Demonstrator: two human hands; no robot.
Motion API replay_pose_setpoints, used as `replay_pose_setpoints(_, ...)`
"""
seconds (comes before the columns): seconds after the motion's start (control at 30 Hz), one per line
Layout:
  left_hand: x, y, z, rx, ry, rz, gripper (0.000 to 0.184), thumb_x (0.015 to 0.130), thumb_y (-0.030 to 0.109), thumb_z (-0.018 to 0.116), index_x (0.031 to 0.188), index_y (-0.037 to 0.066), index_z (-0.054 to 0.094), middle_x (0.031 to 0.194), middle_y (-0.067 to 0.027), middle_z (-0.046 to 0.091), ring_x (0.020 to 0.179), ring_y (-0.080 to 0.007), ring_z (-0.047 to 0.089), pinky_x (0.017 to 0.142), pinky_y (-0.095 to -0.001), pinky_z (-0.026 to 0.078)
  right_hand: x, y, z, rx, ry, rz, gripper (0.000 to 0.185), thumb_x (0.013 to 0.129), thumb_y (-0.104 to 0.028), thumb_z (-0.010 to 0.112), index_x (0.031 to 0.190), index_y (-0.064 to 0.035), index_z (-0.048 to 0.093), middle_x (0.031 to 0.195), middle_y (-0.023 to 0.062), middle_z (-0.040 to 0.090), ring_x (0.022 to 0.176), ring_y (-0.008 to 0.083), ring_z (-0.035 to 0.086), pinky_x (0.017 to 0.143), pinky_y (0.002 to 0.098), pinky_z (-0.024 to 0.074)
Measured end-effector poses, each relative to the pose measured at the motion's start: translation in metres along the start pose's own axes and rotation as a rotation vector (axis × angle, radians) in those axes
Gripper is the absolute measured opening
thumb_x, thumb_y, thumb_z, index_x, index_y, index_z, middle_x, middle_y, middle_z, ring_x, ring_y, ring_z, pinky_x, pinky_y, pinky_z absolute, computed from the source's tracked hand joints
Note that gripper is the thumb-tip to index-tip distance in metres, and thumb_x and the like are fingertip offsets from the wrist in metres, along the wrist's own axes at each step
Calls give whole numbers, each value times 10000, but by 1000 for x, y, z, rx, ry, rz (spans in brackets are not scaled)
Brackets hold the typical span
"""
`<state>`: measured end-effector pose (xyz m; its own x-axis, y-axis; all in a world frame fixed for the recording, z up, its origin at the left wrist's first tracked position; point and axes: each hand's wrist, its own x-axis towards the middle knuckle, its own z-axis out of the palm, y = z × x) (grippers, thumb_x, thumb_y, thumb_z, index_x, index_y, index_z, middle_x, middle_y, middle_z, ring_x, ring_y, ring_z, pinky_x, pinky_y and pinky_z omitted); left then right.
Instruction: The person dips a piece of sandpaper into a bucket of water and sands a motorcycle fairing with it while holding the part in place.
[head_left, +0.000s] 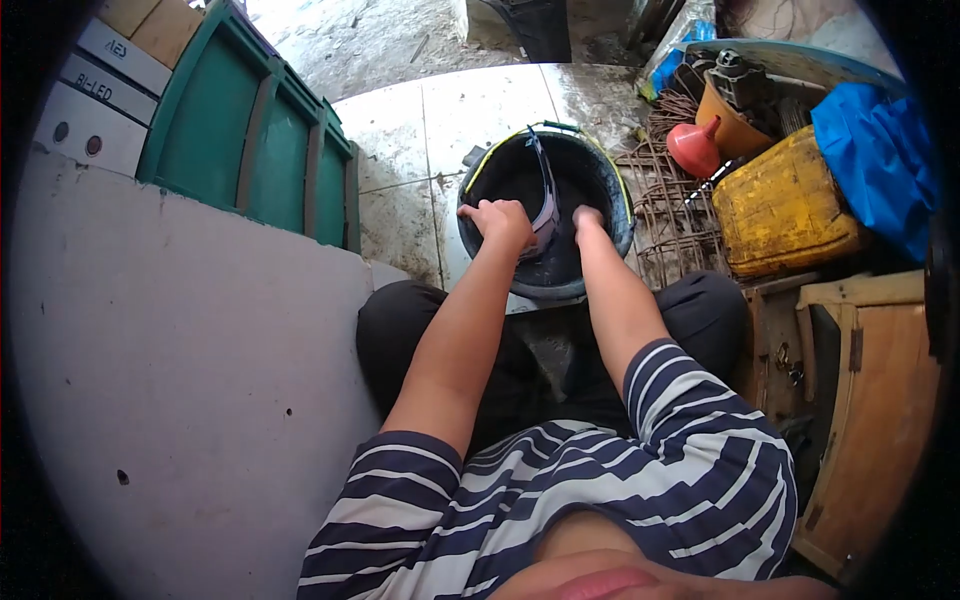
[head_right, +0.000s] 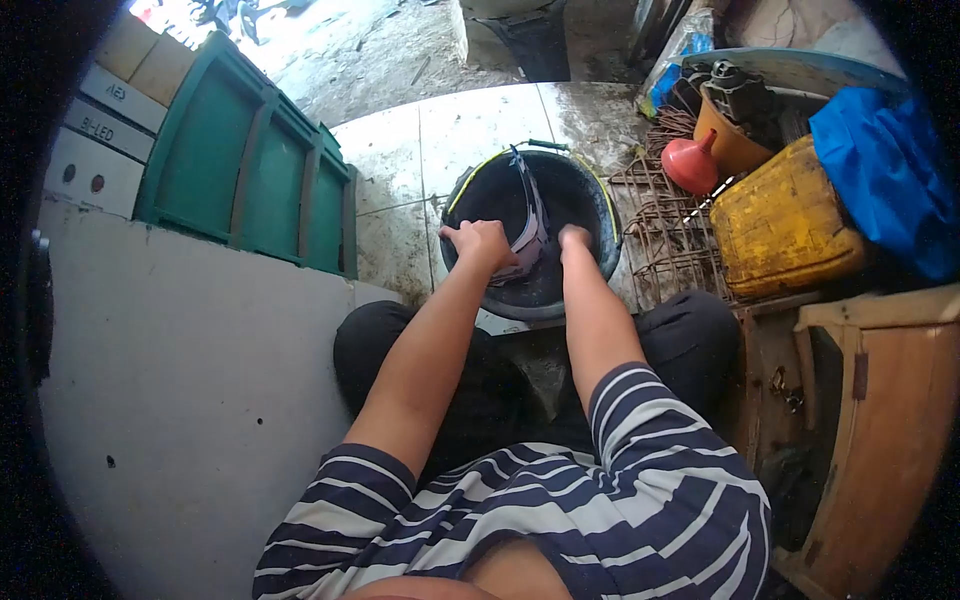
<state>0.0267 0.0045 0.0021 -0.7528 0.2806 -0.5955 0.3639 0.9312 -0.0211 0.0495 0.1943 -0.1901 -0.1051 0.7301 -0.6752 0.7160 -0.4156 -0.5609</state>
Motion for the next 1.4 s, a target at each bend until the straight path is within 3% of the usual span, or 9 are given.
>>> replay_pose_setpoints(0.1,5,-1,3,51,4,29,733,775,513,870,1418,235,655,1456,-34,640,1405,-285,541,1116,-760,338,110,68,47,-828,-56,-490,370,932,-259,680,1200,-22,776,1344,223,709,1252,364,695,1072,475,554)
replay_pose_setpoints(0.4,11,0,9,130,-10,33,761,802,428,839,1500,279,574,1524,-33,555,1465,-299,450,1098,-768,347,24,10,-1,-881,-345,-325,388,922,-241,616,1194,-14,774,1344,225,710,1262,383,686,1064,463,547)
replay_pose_setpoints(0.53,8,0,12,130,29,33,745,811,492,827,1485,278,594,1531,-31,556,1460,-297,461,1113,-769,331,-86,-8,-40,-468,-35,-450,333,884,-148,563,965,96,774,1017,289,775,926,417,783,829,493,605)
replay_pose_setpoints(0.63,7,-1,16,148,30,55,729,825,489,818,1484,273,593,1531,-41,556,1457,-307,463,1117,-779,321,-117,-25,-63,-173,-608,-305,294,868,-99,538,903,83,766,867,247,764,731,368,765,654,500,584)
replay_pose_setpoints(0.77,8,-3,16,147,32,50,729,838,487,813,1493,269,579,1529,-44,555,1456,-318,462,1121,-789,313,-76,-25,-56,-64,-352,-466,249,849,-67,529,834,62,741,732,214,690,594,329,703,475,497,470)
replay_pose_setpoints(0.97,16,-1,22,146,39,36,821,764,550,871,1481,266,587,1513,-19,564,1456,-311,458,1121,-795,307,-73,-33,-64,-42,-134,-130,405,882,-118,528,1171,77,736,1234,294,727,1116,392,735,906,475,570)
replay_pose_setpoints(1.1,16,-2,21,154,46,31,812,757,552,872,1467,268,597,1505,-14,568,1454,-302,459,1113,-798,304,-5,3,-10,-723,-45,-315,405,912,-238,688,1223,12,757,1330,266,698,1290,393,662,1083,464,548)
replay_pose_setpoints(1.2,13,0,20,160,29,27,822,745,545,879,1468,271,597,1505,-12,568,1456,-299,455,1110,-800,302,16,24,6,-1257,-365,-570,417,921,-294,695,1225,-18,765,1404,245,666,1287,370,671,1073,462,557)
replay_pose_setpoints(1.4,17,-1,18,148,16,32,883,721,520,911,1499,280,570,1546,-20,538,1480,-316,422,1108,-807,295,-44,5,-40,-651,-557,-382,363,932,-210,599,1144,27,774,1101,231,758,951,345,748,800,506,589)
